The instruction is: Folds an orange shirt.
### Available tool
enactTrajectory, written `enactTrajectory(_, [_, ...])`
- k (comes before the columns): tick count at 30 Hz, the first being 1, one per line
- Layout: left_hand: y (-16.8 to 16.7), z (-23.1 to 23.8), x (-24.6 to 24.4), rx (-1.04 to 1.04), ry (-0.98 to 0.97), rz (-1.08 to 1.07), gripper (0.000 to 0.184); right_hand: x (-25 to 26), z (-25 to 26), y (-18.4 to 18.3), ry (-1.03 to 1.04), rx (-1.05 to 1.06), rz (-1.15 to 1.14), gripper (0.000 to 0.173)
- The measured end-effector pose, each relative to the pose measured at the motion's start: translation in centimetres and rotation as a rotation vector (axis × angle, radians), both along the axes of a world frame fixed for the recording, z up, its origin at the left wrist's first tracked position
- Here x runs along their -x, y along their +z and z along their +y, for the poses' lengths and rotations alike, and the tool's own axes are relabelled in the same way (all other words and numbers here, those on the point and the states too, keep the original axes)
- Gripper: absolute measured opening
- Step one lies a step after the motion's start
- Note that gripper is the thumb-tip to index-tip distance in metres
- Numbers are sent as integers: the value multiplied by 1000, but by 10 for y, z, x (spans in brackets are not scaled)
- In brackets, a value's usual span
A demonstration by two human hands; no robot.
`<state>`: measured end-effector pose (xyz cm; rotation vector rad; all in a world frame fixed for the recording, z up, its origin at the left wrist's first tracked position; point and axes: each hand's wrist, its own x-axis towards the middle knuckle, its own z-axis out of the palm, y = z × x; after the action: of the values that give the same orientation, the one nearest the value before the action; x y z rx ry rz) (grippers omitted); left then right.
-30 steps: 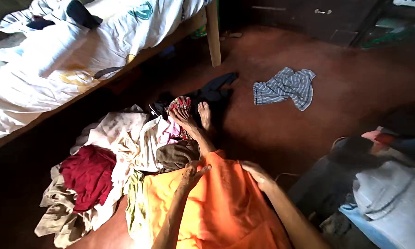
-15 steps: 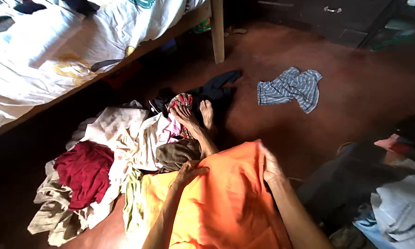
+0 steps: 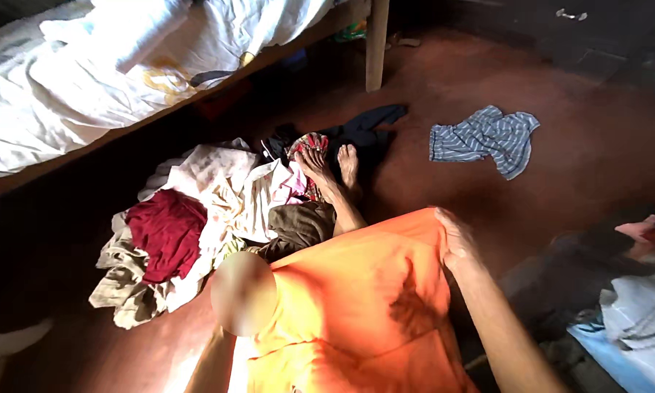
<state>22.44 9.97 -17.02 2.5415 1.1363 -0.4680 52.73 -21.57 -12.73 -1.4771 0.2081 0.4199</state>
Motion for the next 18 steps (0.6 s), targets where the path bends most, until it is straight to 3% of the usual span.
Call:
enactTrajectory(4, [2,7,66,-21,221,-46,32,18,-11,25,100,27,-172,17])
enactTrajectory(10, [4,-27,144,5,396,-597,25,72,-68,75,342,-40,-288,11])
enactTrajectory(14, [-21,-72,193,23,511,-908,31,119,-119,82,468,-150,-241,14])
enactTrajectory(16, [-42,-93,210,88,597,-908,31,133,-142,66,607,-97,-217,12])
enactTrajectory(18, [-68,-107,225,120,577,-769,30,145,-148,68,712,101,-176,10])
